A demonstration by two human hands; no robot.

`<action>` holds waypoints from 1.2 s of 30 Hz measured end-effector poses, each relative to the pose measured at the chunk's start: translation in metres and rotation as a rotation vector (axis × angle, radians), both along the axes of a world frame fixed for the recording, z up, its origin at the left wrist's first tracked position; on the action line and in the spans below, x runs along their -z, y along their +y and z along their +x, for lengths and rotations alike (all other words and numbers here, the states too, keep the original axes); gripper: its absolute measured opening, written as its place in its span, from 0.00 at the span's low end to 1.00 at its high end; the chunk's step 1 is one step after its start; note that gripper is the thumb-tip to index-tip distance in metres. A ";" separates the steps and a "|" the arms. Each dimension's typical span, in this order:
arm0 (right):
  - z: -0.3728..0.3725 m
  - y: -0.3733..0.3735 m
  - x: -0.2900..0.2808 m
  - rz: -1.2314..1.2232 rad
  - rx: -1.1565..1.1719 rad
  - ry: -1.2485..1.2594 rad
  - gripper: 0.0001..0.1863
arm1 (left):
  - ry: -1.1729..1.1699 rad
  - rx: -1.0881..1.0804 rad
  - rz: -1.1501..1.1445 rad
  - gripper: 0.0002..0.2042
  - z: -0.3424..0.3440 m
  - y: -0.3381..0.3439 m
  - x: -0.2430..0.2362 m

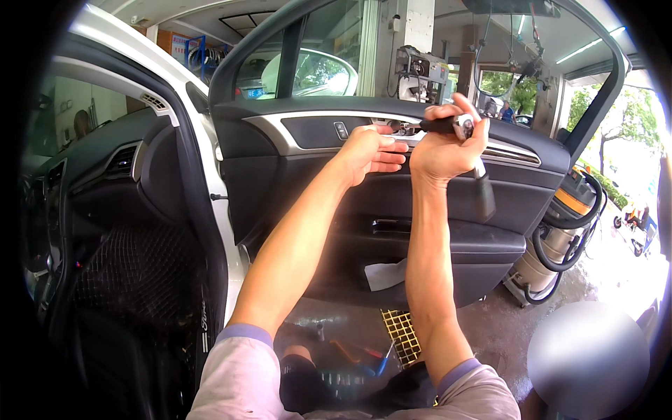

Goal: The person removes trim and screws from the interior panel of a car door using a yellow pry tool and a ratchet with a socket. They handle a socket set on the floor and manipulate the door handle and trim pieces by hand.

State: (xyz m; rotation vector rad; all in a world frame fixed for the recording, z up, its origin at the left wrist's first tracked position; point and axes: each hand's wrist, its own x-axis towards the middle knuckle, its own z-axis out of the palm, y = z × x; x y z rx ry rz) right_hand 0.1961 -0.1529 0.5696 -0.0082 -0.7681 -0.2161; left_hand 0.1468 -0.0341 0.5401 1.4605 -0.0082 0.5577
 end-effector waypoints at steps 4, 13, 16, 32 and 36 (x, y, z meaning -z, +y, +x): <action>0.033 -0.022 -0.006 -0.393 -0.070 -0.765 0.22 | 0.009 -0.004 -0.009 0.22 -0.004 -0.001 -0.001; -0.009 -0.049 -0.044 -1.411 0.296 -1.187 0.18 | -0.139 0.088 0.024 0.23 0.009 0.062 0.035; -0.009 -0.047 -0.032 -1.203 0.191 -1.050 0.12 | -0.079 0.001 0.032 0.18 0.008 0.056 0.021; 0.029 -0.062 -0.032 -1.151 -0.001 -0.991 0.09 | 0.008 -0.013 0.023 0.15 0.010 0.018 0.010; 0.003 -0.066 -0.025 -1.164 0.288 -0.855 0.15 | -0.016 -0.017 0.004 0.15 0.008 0.024 0.012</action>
